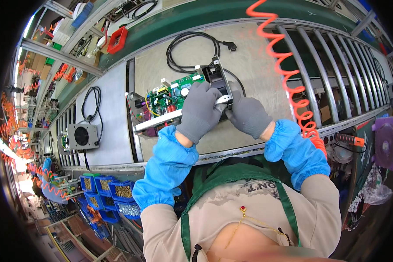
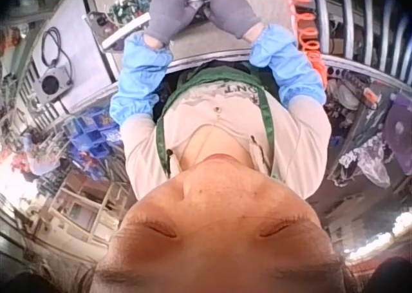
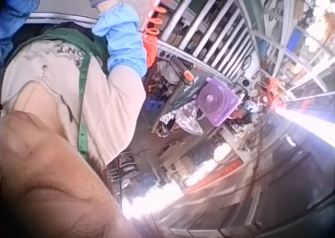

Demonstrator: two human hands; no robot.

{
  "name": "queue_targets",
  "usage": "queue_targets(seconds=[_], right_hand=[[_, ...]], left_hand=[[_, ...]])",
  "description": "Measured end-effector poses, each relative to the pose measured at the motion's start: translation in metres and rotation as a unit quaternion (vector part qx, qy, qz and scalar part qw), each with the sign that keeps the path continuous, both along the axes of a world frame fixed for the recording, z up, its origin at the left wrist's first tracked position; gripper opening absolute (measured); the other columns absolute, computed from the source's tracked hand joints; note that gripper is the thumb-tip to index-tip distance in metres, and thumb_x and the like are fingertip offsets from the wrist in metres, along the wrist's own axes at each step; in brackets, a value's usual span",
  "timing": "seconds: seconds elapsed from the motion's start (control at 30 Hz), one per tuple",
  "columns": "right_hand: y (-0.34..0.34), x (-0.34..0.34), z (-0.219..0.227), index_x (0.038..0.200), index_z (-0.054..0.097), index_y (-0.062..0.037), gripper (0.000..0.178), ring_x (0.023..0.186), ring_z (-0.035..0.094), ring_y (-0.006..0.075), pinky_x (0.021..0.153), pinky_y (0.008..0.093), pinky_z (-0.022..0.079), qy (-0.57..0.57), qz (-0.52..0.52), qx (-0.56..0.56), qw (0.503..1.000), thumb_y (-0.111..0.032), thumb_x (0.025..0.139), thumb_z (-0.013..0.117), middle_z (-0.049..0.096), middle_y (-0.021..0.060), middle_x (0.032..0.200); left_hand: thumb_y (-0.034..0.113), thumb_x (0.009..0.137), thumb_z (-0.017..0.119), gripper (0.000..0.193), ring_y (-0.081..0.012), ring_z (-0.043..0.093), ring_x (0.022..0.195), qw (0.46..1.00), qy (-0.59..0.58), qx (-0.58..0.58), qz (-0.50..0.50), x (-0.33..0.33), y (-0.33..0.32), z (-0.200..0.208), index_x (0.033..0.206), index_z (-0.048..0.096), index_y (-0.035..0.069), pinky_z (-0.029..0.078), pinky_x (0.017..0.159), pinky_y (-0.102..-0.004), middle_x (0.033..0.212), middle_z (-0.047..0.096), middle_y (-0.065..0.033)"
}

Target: Assembling and securing internal components of an electronic device using a pneumatic screwdriver on an assembly line.

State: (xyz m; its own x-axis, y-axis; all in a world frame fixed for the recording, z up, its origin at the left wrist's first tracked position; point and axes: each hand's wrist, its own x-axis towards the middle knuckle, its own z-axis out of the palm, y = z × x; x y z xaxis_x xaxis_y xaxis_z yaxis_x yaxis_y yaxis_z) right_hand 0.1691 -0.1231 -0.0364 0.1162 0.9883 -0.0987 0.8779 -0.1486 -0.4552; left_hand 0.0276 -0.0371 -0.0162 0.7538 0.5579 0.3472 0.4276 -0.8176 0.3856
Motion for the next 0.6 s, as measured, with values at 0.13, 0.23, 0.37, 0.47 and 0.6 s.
queue_targets(seconds=[0.13,0.23,0.37,0.47,0.6], right_hand=[[0.005,-0.003,-0.002,0.140,0.021,0.0018,0.078,0.065,0.063,0.0378,0.055,0.0475,0.049,-0.002,0.026,0.025,0.999,-0.022,0.079,0.063,0.063,0.0197,0.075],[0.004,-0.007,-0.005,0.141,0.023,-0.0023,0.078,0.060,0.063,0.0369,0.053,0.0472,0.049,0.030,-0.005,0.051,0.998,-0.024,0.078,0.064,0.063,0.0169,0.070],[0.001,-0.014,-0.030,0.142,0.022,-0.0028,0.076,0.058,0.062,0.0353,0.052,0.0463,0.048,0.046,-0.039,0.096,0.994,-0.026,0.081,0.062,0.063,0.0163,0.069],[0.003,-0.024,-0.036,0.141,0.023,-0.0006,0.075,0.058,0.062,0.0346,0.051,0.0455,0.048,-0.013,-0.039,0.086,0.995,-0.026,0.082,0.061,0.062,0.0159,0.068],[0.006,-0.039,-0.028,0.123,0.040,0.0049,0.055,0.059,0.061,0.0356,0.052,0.0458,0.048,-0.038,-0.026,0.106,0.993,-0.028,0.083,0.060,0.062,0.0161,0.066]], left_hand=[[0.018,0.068,0.072,0.020,-0.0317,0.052,0.085,1.000,0.021,-0.010,0.005,-0.002,0.004,0.004,0.078,0.059,0.007,0.046,0.071,-0.0406,0.083,0.054,-0.0117],[0.020,0.067,0.074,0.025,-0.0319,0.054,0.085,1.000,0.014,-0.023,-0.001,-0.014,0.003,0.013,0.086,0.062,0.007,0.047,0.074,-0.0396,0.084,0.057,-0.0123],[0.023,0.076,0.071,0.033,-0.0235,0.058,0.092,0.957,-0.232,-0.004,0.176,-0.084,0.030,0.040,0.101,0.062,0.004,0.047,0.081,-0.0339,0.093,0.061,-0.0090],[0.034,0.091,0.057,0.039,-0.0157,0.057,0.093,0.851,-0.388,-0.070,0.347,-0.182,0.078,0.033,0.108,0.060,-0.002,0.046,0.082,-0.0302,0.100,0.063,-0.0078],[0.043,0.095,0.045,0.044,-0.0149,0.061,0.071,0.764,-0.353,-0.452,0.297,-0.225,0.115,-0.049,0.110,0.059,0.004,0.051,0.059,-0.0293,0.093,0.064,-0.0072]])
